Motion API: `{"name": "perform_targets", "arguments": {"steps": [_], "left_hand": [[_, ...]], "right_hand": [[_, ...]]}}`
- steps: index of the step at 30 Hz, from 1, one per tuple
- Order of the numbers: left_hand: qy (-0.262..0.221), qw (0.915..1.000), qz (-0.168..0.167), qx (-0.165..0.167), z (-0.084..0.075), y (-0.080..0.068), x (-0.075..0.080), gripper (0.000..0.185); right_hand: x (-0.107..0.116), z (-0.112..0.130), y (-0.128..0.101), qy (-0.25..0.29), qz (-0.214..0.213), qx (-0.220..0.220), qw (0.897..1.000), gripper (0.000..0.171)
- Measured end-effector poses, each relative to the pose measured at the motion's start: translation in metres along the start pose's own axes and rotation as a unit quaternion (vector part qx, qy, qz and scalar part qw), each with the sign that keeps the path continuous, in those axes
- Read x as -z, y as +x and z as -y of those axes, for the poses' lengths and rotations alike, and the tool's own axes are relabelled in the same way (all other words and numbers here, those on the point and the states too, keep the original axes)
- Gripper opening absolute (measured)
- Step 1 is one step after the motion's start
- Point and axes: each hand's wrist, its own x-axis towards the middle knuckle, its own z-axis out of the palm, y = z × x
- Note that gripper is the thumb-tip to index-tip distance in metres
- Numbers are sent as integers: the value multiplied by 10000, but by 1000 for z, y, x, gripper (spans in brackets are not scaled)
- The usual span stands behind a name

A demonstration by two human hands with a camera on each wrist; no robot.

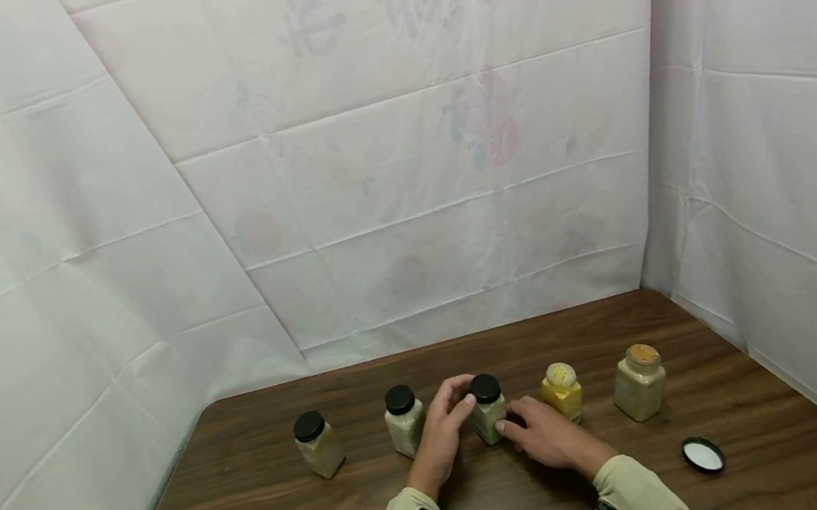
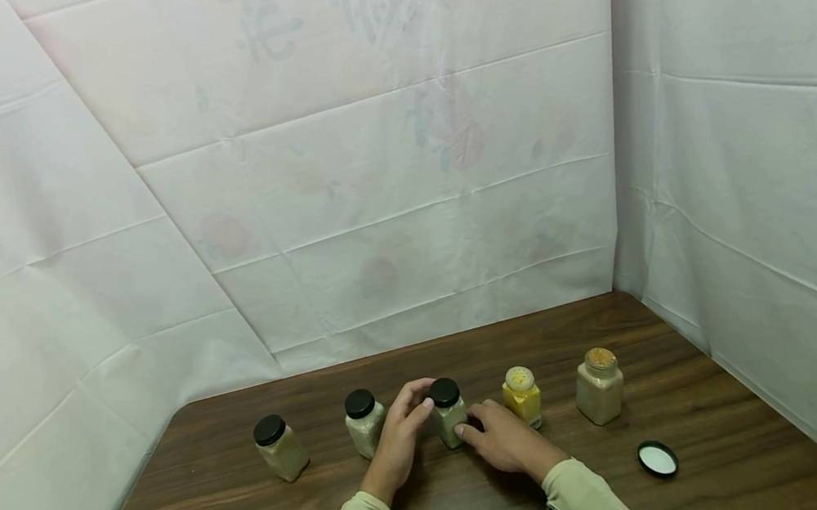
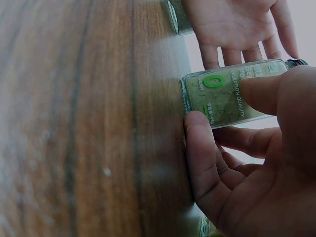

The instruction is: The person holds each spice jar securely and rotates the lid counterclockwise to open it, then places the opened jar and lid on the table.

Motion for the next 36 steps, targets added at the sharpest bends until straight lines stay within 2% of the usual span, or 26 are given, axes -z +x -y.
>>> {"name": "perform_targets", "arguments": {"steps": [7,11,12,17,19,26,36], "left_hand": [[-146,9999,-53,-62,2,0,-1,34],[-142,9997,98,-167,3,1,0,36],[-127,9996,165,-182,-1,0,0,38],[8,9990,392,-219,0,0,2,42],[82,9990,398,-182,5,1,3,43],[328,9985,424,-63,2,0,1,48],[334,9980,491,-195,3,0,0,48]], "right_hand": [[0,0,0,24,-14,-24,10000,44],[0,0,0,16,-15,-20,10000,44],[0,0,0,23,0,-21,10000,44],[0,-2,1,70,114,-38,9999,46],[0,-2,1,88,143,-53,9998,47],[1,-2,1,123,167,-110,9997,51],[0,-3,1,91,115,-50,9999,47]]}}
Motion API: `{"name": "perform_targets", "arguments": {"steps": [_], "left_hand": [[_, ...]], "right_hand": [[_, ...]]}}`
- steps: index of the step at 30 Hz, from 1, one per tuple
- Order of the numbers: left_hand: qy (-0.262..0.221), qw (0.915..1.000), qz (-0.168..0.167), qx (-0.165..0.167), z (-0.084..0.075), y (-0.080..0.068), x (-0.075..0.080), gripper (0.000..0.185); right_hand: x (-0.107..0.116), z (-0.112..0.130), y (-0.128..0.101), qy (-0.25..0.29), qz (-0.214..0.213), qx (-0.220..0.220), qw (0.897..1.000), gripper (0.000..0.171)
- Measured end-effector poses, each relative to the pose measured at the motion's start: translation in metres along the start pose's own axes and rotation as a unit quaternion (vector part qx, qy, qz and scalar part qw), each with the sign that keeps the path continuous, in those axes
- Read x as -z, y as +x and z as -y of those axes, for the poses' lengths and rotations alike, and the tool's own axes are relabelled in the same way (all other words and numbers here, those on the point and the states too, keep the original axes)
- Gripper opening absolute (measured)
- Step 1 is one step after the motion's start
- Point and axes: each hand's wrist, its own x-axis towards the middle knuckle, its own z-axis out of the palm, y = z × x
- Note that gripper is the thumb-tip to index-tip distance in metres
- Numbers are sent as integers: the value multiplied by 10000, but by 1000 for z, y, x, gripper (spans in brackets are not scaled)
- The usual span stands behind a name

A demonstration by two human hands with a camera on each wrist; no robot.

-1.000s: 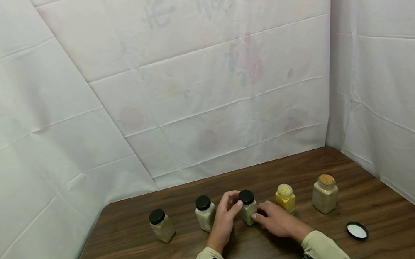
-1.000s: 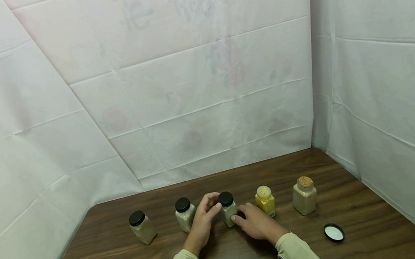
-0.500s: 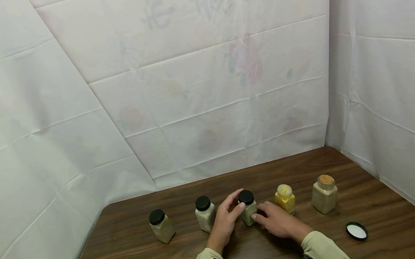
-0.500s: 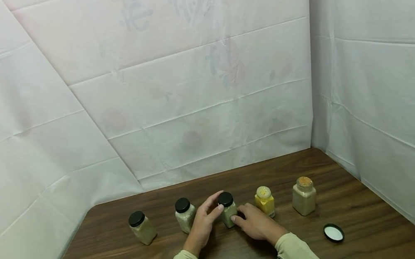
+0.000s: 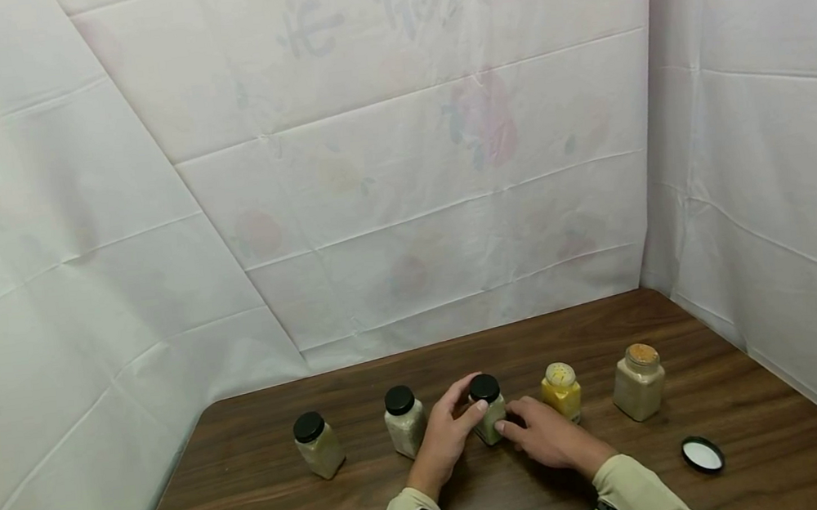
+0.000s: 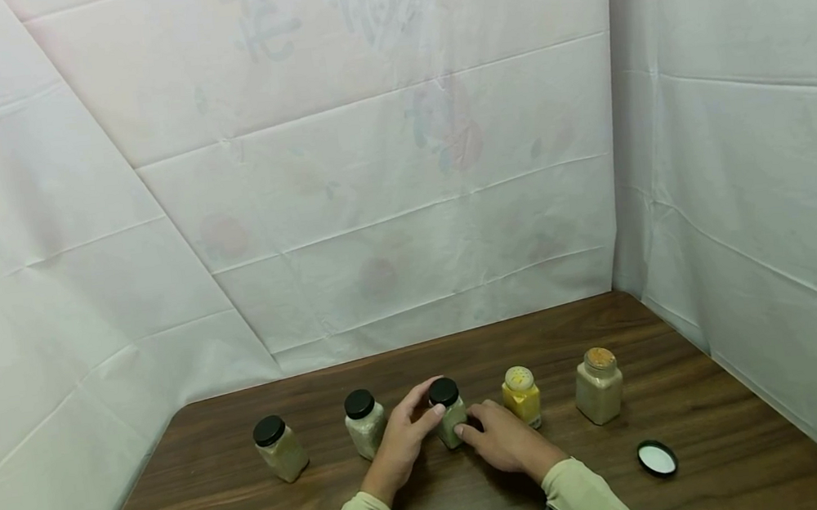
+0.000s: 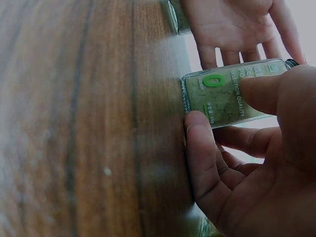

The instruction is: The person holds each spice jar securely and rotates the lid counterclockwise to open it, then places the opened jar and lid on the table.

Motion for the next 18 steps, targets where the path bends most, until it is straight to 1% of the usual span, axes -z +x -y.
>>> {"name": "perform_targets", "arguments": {"steps": [4,10,15,18], "left_hand": [[-254,9997,-31,2,-1,-1,1,42],[-466,9986,-247,21,0,0,0,37],[-472,9983,-327,96,0,0,-1,39],[-277,9991,-284,169,-1,1,-1,44]], "right_hand": [[0,0,0,-38,-20,-11,10000,47],[0,1,0,-70,-47,-2,10000,44],[-1,1,0,-67,-46,6,10000,43],[-1,1,0,-93,-55,-5,9999,45]]}}
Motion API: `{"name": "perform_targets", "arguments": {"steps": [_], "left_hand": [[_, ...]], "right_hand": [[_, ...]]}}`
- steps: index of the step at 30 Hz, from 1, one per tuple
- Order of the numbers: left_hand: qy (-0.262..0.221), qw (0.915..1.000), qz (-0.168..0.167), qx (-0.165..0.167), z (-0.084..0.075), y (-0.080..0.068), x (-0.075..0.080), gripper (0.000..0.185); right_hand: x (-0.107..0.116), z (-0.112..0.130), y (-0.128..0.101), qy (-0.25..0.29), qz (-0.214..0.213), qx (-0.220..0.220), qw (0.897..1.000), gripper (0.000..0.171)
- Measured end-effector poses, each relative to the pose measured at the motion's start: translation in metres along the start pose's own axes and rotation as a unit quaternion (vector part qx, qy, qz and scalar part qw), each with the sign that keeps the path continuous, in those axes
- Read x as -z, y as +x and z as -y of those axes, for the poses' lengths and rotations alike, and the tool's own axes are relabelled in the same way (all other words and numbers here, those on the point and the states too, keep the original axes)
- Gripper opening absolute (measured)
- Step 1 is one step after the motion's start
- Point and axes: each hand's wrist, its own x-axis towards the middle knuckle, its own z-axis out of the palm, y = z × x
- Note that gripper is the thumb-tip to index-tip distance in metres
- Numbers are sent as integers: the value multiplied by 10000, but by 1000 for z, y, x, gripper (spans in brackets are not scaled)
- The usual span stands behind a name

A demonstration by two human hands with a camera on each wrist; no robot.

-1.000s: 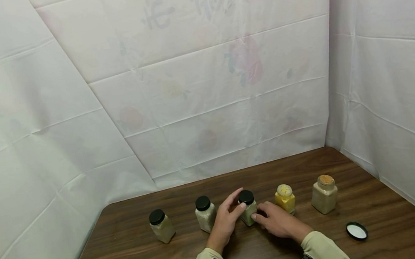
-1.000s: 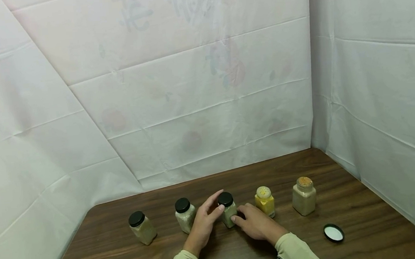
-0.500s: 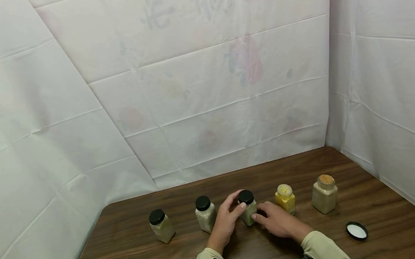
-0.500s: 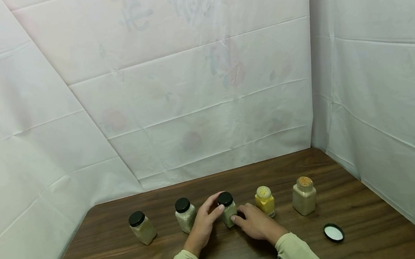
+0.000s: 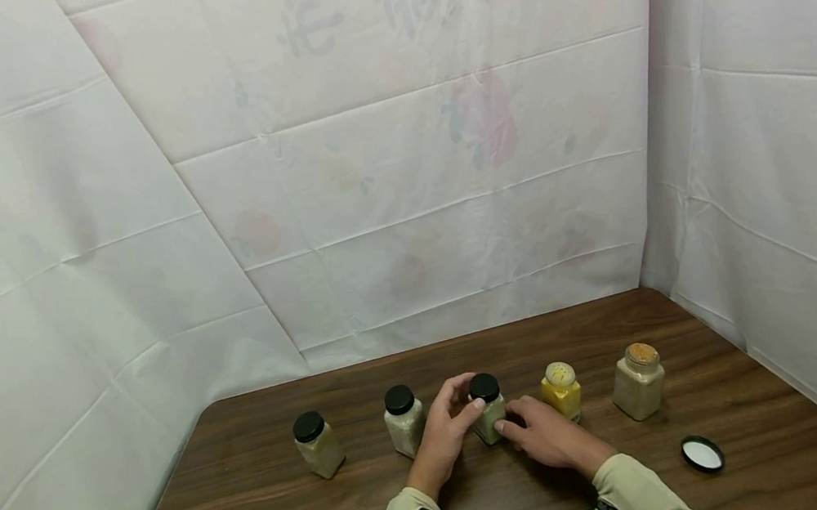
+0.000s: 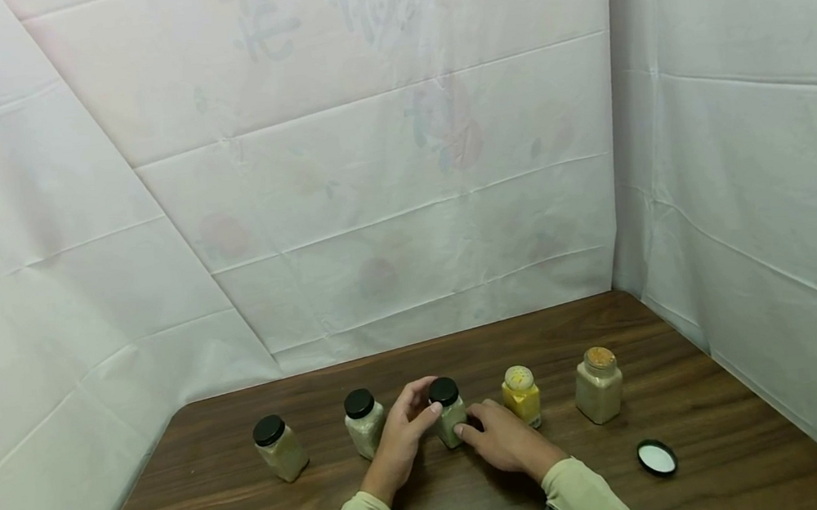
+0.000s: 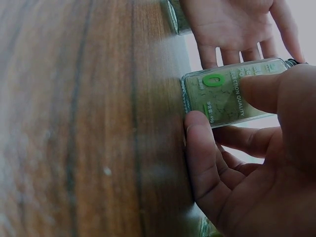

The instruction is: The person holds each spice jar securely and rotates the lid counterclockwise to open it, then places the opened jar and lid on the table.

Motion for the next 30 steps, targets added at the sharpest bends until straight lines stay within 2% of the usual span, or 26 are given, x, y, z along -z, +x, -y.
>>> {"name": "perform_targets", "arguments": {"steps": [4,10,19,22,26,30], "left_hand": [[303,9995,116,65,0,0,1,49],[308,9993,222,-37,3,0,2,48],[355,9993,27,-90,4,2,0,46],[318,9995,-25,-40,-4,0,-2,46],[232,9997,-98,-36,-5,0,-3,47],[119,9997,-164,-112,1,1,-3,46]], "right_hand": [[0,0,0,15,39,-36,10000,49],[1,0,-1,83,84,-50,9999,48],[1,0,0,69,50,-4,10000,43],[1,0,0,56,36,17,10000,43],[0,0,0,18,10,33,10000,43],[1,0,0,-9,-2,35,10000,43]]}}
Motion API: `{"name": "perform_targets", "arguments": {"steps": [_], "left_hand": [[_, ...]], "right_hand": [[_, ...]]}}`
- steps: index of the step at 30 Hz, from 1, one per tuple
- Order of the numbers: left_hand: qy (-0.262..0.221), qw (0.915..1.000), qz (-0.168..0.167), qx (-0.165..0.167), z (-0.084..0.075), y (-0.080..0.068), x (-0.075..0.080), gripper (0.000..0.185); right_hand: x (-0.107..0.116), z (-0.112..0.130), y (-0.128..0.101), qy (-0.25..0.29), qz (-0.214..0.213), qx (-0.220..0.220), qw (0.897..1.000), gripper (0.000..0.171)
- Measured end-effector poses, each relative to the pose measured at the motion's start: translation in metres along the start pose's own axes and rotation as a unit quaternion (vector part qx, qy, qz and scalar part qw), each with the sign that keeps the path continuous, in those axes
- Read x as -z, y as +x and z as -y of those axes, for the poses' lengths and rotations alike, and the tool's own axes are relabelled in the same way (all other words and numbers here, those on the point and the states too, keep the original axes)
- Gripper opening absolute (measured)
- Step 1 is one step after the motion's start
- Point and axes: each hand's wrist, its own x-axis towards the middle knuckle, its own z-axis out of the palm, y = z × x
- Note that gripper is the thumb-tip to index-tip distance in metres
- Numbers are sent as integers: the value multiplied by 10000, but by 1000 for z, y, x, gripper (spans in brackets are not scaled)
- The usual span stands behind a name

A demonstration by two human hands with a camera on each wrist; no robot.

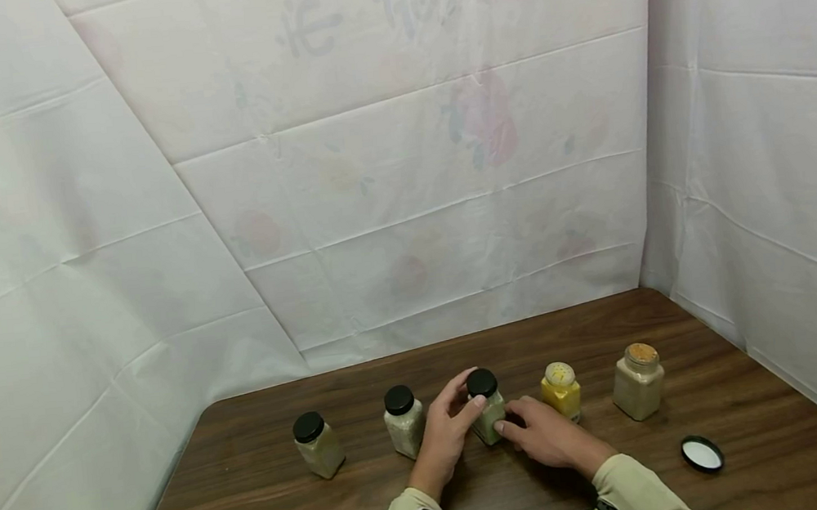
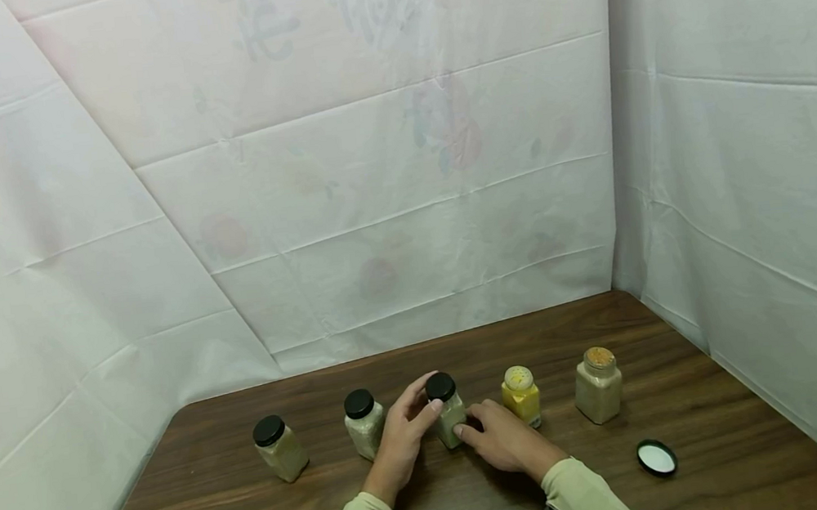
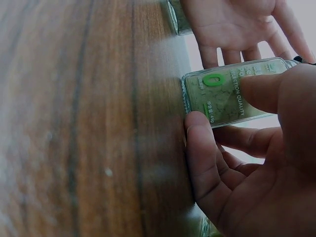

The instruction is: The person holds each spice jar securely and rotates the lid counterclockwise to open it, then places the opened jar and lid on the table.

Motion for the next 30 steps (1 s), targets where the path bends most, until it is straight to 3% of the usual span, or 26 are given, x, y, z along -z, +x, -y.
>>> {"name": "perform_targets", "arguments": {"steps": [6,13,20,26,30], "left_hand": [[-194,9997,-134,-112,-1,0,-2,46],[-297,9969,-663,-310,-7,-7,-1,42],[-401,9920,-969,-705,-15,-8,-3,39],[-261,9875,-1227,-951,-25,-12,-9,36],[-74,9866,-1326,-944,-30,-19,-11,33]], "right_hand": [[1,0,-1,-62,-55,-35,10000,46],[-2,3,1,-159,-130,56,9998,49],[-1,4,1,-194,-216,-15,9996,47],[0,2,0,-172,-223,-75,9996,47],[-1,0,1,-149,-189,-9,9997,46]]}}
